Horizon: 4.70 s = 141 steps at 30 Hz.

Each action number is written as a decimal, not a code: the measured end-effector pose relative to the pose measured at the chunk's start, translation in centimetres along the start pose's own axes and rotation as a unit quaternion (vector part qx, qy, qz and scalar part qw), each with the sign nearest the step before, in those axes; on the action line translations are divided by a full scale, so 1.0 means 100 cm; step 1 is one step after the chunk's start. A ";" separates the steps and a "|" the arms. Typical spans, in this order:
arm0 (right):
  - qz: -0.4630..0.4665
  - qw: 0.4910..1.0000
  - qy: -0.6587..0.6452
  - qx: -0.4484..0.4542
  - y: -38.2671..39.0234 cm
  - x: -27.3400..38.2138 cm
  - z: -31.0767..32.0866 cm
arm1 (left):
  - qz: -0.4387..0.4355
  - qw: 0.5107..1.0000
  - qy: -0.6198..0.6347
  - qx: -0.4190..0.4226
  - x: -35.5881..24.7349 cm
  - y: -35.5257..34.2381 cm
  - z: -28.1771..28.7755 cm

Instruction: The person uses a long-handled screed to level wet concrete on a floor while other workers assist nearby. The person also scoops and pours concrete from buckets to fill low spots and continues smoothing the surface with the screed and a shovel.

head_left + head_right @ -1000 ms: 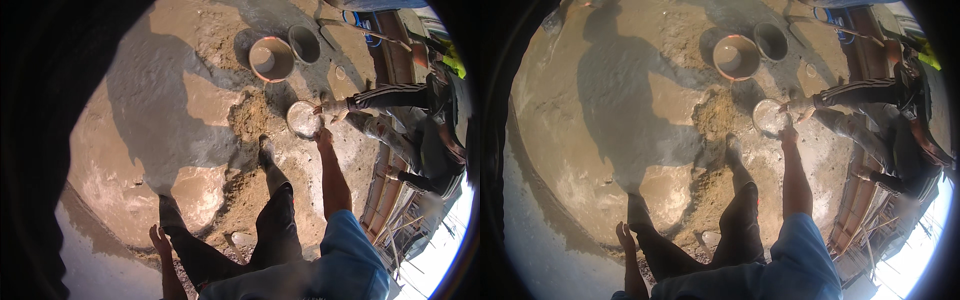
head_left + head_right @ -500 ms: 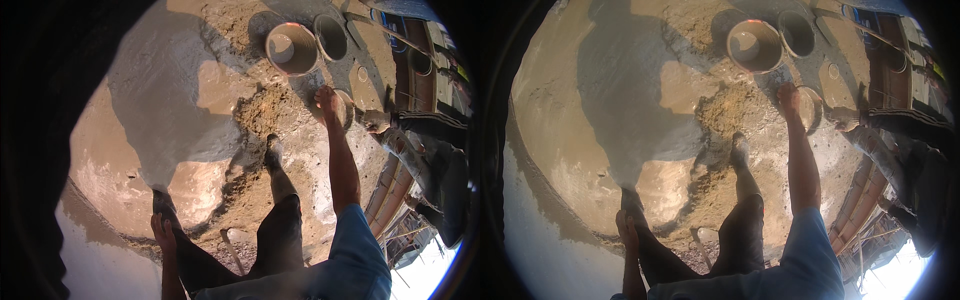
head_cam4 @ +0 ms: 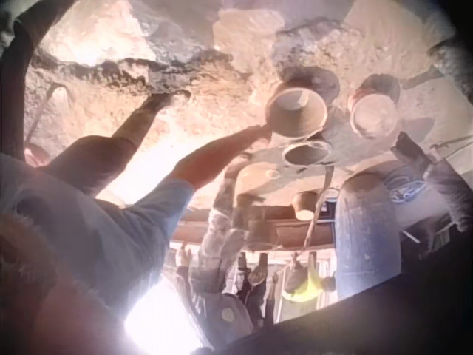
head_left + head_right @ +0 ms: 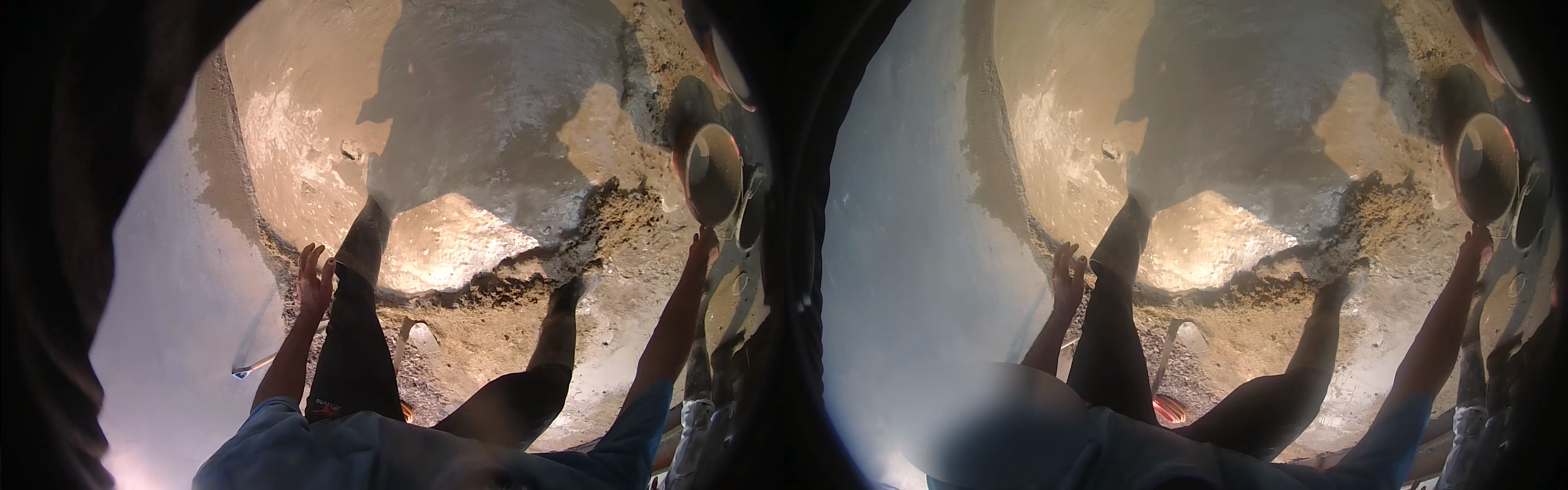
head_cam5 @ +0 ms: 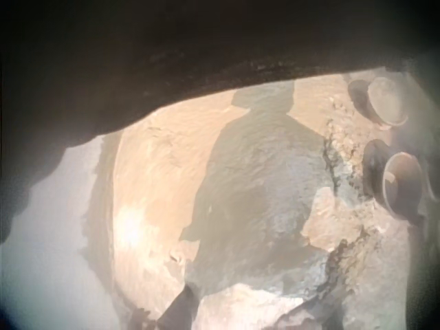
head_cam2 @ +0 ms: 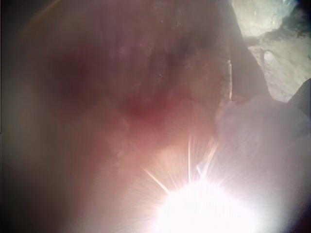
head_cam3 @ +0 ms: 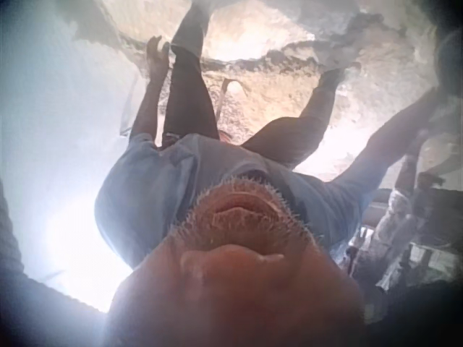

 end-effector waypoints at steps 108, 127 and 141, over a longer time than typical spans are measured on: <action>0.044 0.901 0.084 0.422 0.781 0.301 -0.305 | 0.249 0.880 0.394 0.085 0.335 0.003 -0.042; -0.102 0.953 -0.245 0.144 0.568 0.271 0.136 | 0.074 0.974 0.159 0.143 0.061 -0.021 0.093; -0.103 0.935 -0.333 0.064 0.405 0.265 0.357 | 0.179 0.938 0.004 0.296 0.200 0.427 0.075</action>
Point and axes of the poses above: each hand's wrist, its own y-axis away from the middle knuckle, its own z-axis out of the back of the hand, x = y × z, the point moved 8 cm from there along -y, towards the middle knuckle, and after that the axes turned 3 degrees about -y, right-handed, at the moved point
